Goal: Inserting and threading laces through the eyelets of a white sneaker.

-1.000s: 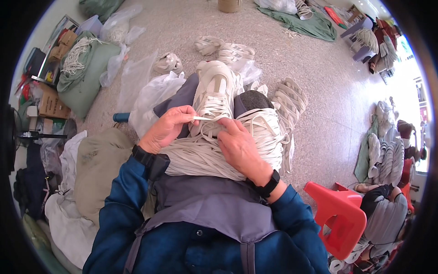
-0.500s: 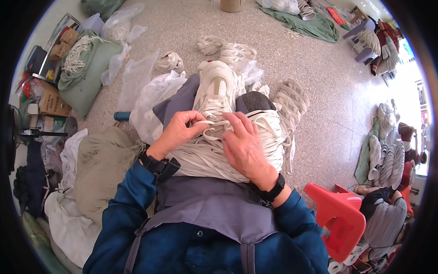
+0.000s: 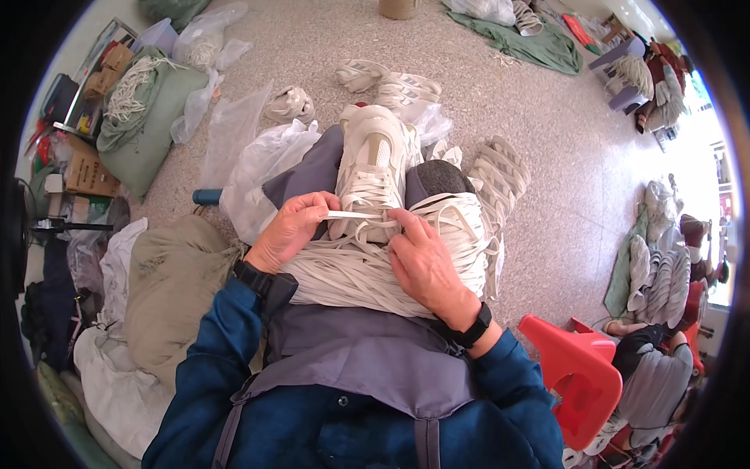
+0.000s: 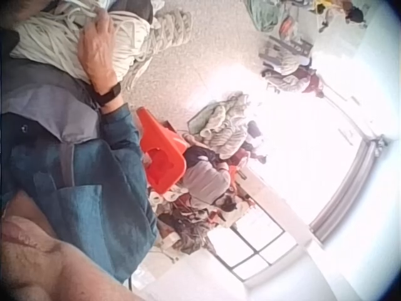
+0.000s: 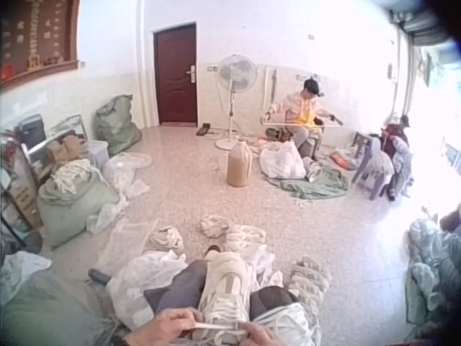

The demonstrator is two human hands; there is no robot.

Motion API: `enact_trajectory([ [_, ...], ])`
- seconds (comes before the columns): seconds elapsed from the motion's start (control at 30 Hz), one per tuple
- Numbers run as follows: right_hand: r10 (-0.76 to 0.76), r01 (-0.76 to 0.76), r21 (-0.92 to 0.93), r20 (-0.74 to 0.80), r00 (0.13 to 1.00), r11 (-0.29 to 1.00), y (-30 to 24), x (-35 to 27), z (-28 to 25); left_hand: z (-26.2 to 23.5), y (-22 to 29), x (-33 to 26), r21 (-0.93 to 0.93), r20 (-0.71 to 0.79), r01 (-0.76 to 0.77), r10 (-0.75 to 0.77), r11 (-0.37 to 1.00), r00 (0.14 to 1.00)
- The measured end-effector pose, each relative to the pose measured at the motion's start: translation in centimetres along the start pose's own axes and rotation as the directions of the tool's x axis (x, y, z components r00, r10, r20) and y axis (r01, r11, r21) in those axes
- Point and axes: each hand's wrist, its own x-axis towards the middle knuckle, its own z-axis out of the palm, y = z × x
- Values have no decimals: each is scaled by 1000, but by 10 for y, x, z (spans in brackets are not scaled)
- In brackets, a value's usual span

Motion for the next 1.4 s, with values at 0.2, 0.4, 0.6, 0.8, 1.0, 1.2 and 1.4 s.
enact_trajectory([
  [0.2,-19,20,11,-84,996,1000,-4,13,-9,10,0,-1,62,-18,-49,50,997,999],
  [0.4,-104,105,-18,54,993,994,2,9,-7,3,-8,-1,-52,-65,-35,32,998,997],
  [0.6,-49,49,11,5,999,999,-4,1,-8,6,-8,-1,-128,-81,-77,67,989,994],
  [0.8,68,-103,446,94,993,889,-20,7,-24,26,-12,-4,212,-194,-118,161,970,968],
  [1.0,164,-404,849,369,915,342,-33,11,-21,30,-30,-4,344,-372,-119,251,932,893],
  [1.2,256,-369,339,335,907,865,-14,-9,-38,38,-32,-5,191,-418,-229,291,954,861],
  [1.4,148,-138,-64,197,969,988,-14,-23,-37,35,-38,-3,123,-412,-200,234,972,881],
])
